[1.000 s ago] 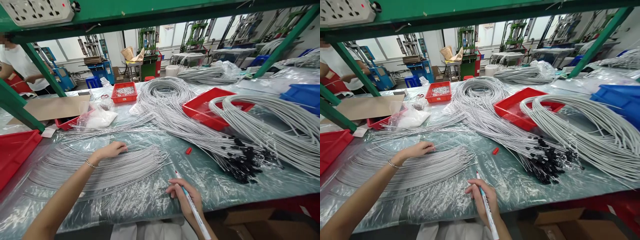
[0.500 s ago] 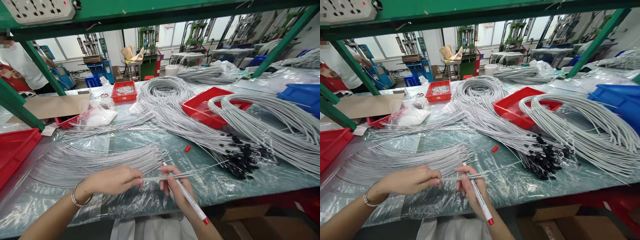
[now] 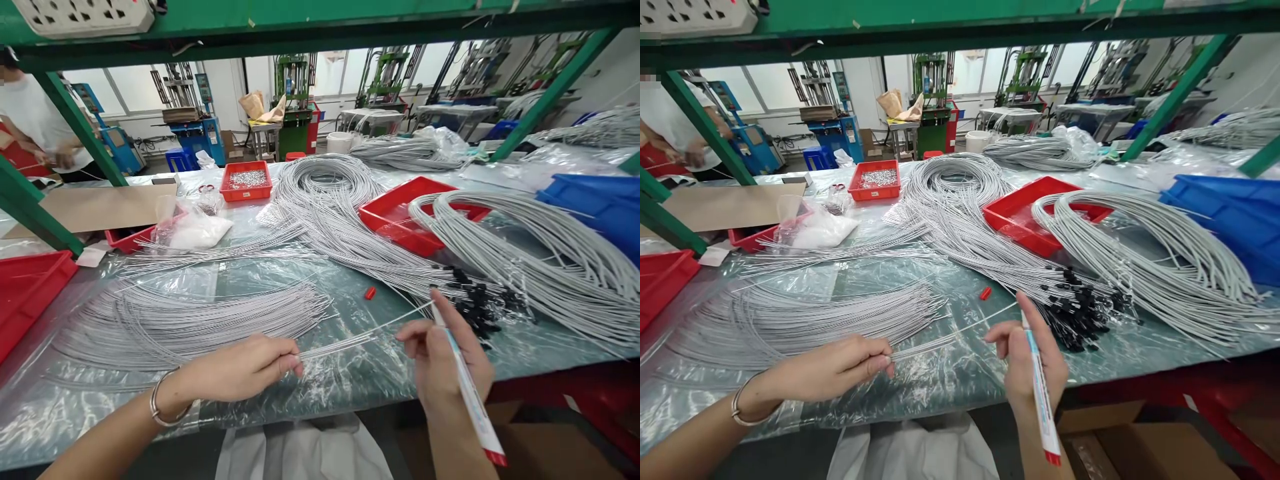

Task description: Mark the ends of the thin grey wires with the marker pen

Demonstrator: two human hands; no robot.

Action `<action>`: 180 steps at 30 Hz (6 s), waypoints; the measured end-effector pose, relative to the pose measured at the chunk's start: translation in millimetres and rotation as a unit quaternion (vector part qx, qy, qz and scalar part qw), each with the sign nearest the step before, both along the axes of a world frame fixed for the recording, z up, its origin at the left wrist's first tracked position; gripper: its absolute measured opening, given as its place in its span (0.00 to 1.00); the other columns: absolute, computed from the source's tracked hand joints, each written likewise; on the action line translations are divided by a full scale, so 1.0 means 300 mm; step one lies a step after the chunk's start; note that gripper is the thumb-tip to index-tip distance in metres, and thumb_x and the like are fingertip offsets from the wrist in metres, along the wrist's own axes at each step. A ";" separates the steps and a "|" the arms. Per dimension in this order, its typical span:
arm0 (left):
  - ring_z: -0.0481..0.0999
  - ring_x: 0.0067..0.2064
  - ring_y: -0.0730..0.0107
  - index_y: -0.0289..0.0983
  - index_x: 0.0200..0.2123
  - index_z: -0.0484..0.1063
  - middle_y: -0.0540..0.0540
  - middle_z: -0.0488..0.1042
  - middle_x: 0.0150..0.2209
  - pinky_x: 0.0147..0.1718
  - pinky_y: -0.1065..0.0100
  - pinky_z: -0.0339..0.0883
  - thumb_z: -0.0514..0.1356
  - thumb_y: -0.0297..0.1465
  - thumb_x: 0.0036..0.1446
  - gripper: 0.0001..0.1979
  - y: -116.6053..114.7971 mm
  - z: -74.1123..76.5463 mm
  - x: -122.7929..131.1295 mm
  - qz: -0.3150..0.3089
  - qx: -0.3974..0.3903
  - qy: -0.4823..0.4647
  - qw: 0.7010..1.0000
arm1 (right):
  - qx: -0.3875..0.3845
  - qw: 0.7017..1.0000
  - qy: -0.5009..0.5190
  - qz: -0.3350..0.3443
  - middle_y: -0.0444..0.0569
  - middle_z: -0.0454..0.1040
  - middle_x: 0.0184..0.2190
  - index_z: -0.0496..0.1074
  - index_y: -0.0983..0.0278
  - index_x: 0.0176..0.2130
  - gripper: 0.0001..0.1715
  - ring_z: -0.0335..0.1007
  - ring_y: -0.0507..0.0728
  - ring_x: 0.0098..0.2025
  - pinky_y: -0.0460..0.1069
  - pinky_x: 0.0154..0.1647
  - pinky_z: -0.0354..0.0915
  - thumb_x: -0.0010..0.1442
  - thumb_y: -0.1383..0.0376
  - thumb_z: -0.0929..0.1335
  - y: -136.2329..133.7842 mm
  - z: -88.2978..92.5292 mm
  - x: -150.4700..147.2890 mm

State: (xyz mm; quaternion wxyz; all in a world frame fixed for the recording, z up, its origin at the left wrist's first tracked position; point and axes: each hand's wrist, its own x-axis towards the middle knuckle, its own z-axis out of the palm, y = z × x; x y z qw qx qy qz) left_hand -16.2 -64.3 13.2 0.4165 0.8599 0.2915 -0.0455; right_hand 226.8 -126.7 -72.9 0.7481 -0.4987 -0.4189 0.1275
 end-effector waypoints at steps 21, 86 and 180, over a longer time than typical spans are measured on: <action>0.62 0.27 0.73 0.39 0.38 0.68 0.52 0.60 0.24 0.27 0.70 0.54 0.41 0.45 0.67 0.22 0.015 -0.028 0.042 0.040 -0.012 -0.010 0.999 | -0.040 0.949 -0.304 0.069 0.47 0.73 0.26 0.49 0.58 0.66 0.37 0.71 0.54 0.25 0.48 0.26 0.68 0.61 0.76 0.61 -0.035 -0.021 -0.093; 0.67 0.21 0.81 0.35 0.29 0.68 0.54 0.68 0.19 0.24 0.79 0.58 0.47 0.34 0.67 0.17 0.026 -0.049 0.137 -0.030 -0.015 -0.064 0.997 | -0.112 0.945 -0.233 0.200 0.40 0.67 0.19 0.69 0.64 0.43 0.10 0.61 0.50 0.19 0.44 0.21 0.61 0.61 0.67 0.63 -0.047 -0.085 -0.114; 0.75 0.24 0.74 0.33 0.27 0.68 0.46 0.74 0.25 0.21 0.77 0.66 0.53 0.36 0.62 0.15 0.089 -0.330 0.171 -0.015 -0.283 0.019 0.959 | -0.139 0.948 -0.267 0.100 0.39 0.62 0.16 0.66 0.62 0.24 0.11 0.54 0.48 0.17 0.46 0.19 0.53 0.55 0.74 0.67 -0.099 -0.194 -0.104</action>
